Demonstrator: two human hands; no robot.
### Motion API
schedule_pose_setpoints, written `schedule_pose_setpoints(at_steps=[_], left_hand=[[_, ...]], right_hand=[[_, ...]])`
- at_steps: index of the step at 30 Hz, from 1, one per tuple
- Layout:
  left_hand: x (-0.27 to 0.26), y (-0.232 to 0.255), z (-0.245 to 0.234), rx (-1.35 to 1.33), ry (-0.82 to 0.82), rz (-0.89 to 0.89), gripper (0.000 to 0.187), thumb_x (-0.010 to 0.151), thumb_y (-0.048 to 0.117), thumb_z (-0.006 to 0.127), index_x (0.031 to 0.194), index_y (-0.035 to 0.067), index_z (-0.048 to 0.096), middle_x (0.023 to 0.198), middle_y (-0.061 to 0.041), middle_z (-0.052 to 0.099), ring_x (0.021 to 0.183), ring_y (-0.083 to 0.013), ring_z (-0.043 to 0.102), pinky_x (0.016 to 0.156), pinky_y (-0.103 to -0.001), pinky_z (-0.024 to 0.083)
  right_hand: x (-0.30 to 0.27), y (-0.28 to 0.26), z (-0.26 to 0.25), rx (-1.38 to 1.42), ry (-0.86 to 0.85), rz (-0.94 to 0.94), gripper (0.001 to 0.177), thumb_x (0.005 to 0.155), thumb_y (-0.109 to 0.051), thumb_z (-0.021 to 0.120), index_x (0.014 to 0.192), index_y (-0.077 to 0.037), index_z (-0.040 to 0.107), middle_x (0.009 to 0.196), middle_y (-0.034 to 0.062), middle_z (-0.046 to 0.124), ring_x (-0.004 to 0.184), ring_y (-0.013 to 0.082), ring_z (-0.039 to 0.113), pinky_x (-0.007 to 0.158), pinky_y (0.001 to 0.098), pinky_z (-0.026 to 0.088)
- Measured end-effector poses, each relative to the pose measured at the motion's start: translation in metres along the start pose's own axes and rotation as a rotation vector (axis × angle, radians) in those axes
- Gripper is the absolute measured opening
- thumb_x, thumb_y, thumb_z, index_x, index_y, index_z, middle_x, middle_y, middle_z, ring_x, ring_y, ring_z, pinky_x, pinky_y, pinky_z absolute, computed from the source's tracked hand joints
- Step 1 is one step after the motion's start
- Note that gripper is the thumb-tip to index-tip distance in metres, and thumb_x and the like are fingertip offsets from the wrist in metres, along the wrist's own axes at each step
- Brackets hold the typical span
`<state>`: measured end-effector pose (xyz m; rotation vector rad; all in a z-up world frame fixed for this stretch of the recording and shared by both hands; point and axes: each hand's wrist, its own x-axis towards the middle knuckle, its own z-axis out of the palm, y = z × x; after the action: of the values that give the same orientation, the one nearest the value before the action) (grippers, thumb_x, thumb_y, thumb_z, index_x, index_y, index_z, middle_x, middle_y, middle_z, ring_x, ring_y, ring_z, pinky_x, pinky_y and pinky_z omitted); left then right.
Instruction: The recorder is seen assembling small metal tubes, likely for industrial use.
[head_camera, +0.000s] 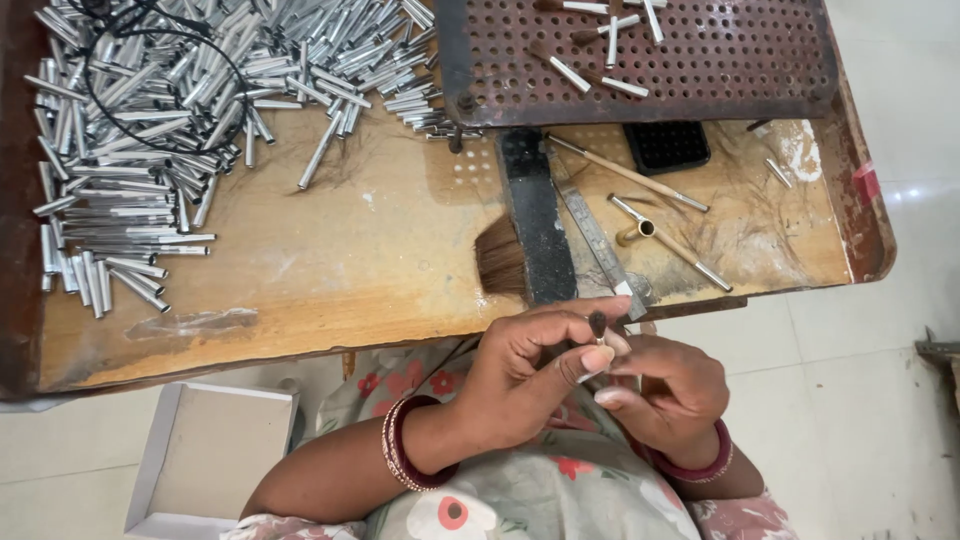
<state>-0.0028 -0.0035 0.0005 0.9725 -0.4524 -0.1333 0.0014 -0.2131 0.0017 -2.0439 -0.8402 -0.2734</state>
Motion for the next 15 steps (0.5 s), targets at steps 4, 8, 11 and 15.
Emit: schedule_pose_setpoints(at_steps=[4,8,11,15], left_hand=[[-0.001,-0.011,0.005,-0.044,0.005,-0.204,0.020,0.103,0.012,0.065,0.111,-0.006,0.070,0.146,-0.022,0.064,0.115,-0.0222,0.066,0.087,-0.033,0.056],[-0.002,-0.010,0.001,0.359,0.012,-0.023,0.027,0.102,0.016,0.070,0.119,-0.004,0.068,0.146,-0.025,0.062,0.125,-0.0260,0.071,0.097,-0.036,0.062],[0.007,-0.013,-0.005,0.666,-0.098,-0.006,0.030,0.092,0.020,0.076,0.111,-0.002,0.070,0.152,-0.027,0.052,0.110,-0.0308,0.075,0.085,-0.037,0.064],[0.019,-0.024,-0.001,1.087,-0.316,-0.080,0.027,0.079,0.018,0.082,0.084,-0.004,0.067,0.165,-0.030,0.027,0.075,-0.0364,0.073,0.068,-0.045,0.057]], right_hand=[[-0.011,-0.004,0.010,0.163,0.310,0.006,0.035,0.088,-0.018,0.085,0.106,-0.003,0.059,0.090,0.0119,0.072,0.080,0.0189,0.072,0.073,0.0279,0.058],[-0.030,0.014,0.005,-0.116,0.399,-0.011,0.019,0.098,-0.003,0.076,0.111,-0.001,0.062,0.092,0.0153,0.073,0.080,0.0197,0.074,0.068,0.0292,0.060],[-0.034,0.031,0.001,-0.381,0.441,-0.030,0.013,0.096,0.003,0.071,0.109,0.002,0.066,0.091,0.0169,0.072,0.078,0.0246,0.071,0.065,0.0310,0.058],[-0.037,0.038,0.002,-0.472,0.403,-0.021,0.014,0.089,0.006,0.071,0.103,0.002,0.072,0.081,0.0128,0.067,0.067,0.0244,0.064,0.062,0.0316,0.052]])
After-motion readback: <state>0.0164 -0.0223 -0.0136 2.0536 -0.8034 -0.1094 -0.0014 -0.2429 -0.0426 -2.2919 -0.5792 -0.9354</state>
